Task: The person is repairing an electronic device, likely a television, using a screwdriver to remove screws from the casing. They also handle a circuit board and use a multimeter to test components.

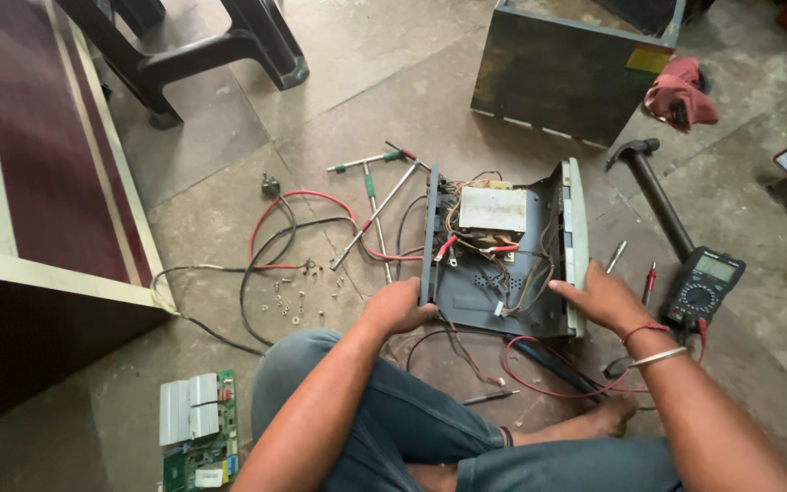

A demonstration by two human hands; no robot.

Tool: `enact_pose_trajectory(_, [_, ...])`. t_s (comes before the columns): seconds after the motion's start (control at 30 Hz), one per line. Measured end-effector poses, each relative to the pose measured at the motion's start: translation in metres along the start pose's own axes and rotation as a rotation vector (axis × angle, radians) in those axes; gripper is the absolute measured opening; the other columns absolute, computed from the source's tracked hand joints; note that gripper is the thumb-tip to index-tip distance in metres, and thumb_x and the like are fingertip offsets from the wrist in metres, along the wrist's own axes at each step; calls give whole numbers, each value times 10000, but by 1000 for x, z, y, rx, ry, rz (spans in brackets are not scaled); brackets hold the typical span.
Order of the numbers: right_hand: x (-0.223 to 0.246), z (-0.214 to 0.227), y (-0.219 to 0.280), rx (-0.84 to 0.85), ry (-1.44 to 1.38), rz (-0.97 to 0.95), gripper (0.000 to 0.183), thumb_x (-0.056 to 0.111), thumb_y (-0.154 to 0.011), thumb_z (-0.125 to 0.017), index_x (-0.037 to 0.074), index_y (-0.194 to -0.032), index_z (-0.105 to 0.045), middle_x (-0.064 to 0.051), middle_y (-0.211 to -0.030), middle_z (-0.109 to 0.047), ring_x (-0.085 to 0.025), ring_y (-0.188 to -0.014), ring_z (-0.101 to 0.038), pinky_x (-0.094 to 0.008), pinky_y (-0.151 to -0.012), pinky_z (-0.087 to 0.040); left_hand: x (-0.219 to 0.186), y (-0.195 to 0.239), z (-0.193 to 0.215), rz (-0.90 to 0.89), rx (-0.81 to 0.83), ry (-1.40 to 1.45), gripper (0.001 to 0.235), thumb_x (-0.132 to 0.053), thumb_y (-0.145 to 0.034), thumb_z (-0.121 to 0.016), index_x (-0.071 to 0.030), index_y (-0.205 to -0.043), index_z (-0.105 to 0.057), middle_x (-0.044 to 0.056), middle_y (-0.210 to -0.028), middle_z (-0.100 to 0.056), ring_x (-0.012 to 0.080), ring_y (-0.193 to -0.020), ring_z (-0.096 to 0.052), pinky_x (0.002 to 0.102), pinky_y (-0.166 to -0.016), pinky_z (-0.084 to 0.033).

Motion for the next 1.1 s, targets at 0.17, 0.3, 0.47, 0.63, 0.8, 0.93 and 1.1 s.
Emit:
enact_pose_trajectory(0.17, [-3,0,-1,19,-12,-20,840,610,-798,-721,-60,-1274,-544,-349,-1087,-701,-479,-1058,-698,-513,-938,-546,-1,-4,2,-3,26,16,432,-393,-796,-728,-50,-1057,-707,238,-1049,-720,417,-1033,-671,500,-916,-522])
enact_pose_trajectory(0.3, [-8,-3,-4,1,5,6,807,581,-805,-729,-53,-1273,-554,-340,-1098,-699,-479,-1071,-687,-512,-940,-544,1,-7,-1,-40,-6,21,420,-371,-789,-729,-58,-1068,-703,232,-1047,-722,421,-1026,-665,505,-901,-522])
enact_pose_trajectory(0.47, [-13,-7,-7,3,-9,2,813,575,-809,-741,-60,-1276,-544,-344,-1120,-688,-477,-1085,-681,-510,-945,-543,1,-7,3,-55,20,24,415,-393,-783,-750,-63,-1034,-738,215,-997,-742,397,-984,-695,482,-881,-542])
enact_pose_trajectory(0.63, [-13,-7,-6,-9,-48,49,834,581,-803,-738,-37,-1324,-531,-331,-1146,-683,-480,-1101,-666,-515,-951,-532,5,-7,8,-59,107,99,523,-431,-686,-845,-77,-1056,-740,146,-981,-770,328,-939,-733,431,-849,-563])
enact_pose_trajectory(0.8, [-12,-5,-5,-30,-50,108,822,587,-797,-727,-8,-1339,-557,-329,-1175,-675,-496,-1119,-647,-528,-949,-522,33,-20,-10,-34,207,-43,729,-308,-589,-880,-186,-1275,-666,80,-1030,-764,314,-968,-707,430,-832,-557])
enact_pose_trajectory(0.93, [-10,-3,-1,15,52,83,780,671,-836,-674,-32,-1176,-657,-326,-1038,-707,-492,-1025,-682,-536,-906,-542,49,-25,-29,77,270,-253,410,-413,-758,-823,-135,-1058,-805,132,-1059,-748,334,-989,-705,443,-856,-557])
enact_pose_trajectory(1.1, [21,26,18,226,402,-45,808,740,-922,-541,-23,-810,-782,-246,-880,-754,-425,-909,-722,-515,-863,-557,39,-21,-25,42,361,-170,348,-427,-787,-730,-124,-919,-837,140,-942,-792,309,-916,-754,433,-840,-569])
Point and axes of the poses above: each hand's wrist, its own y-axis away from the middle knuckle, its own z-axis out of the back of the hand, x = y × z, the point moved 2 cm from there along -y, towards the middle knuckle
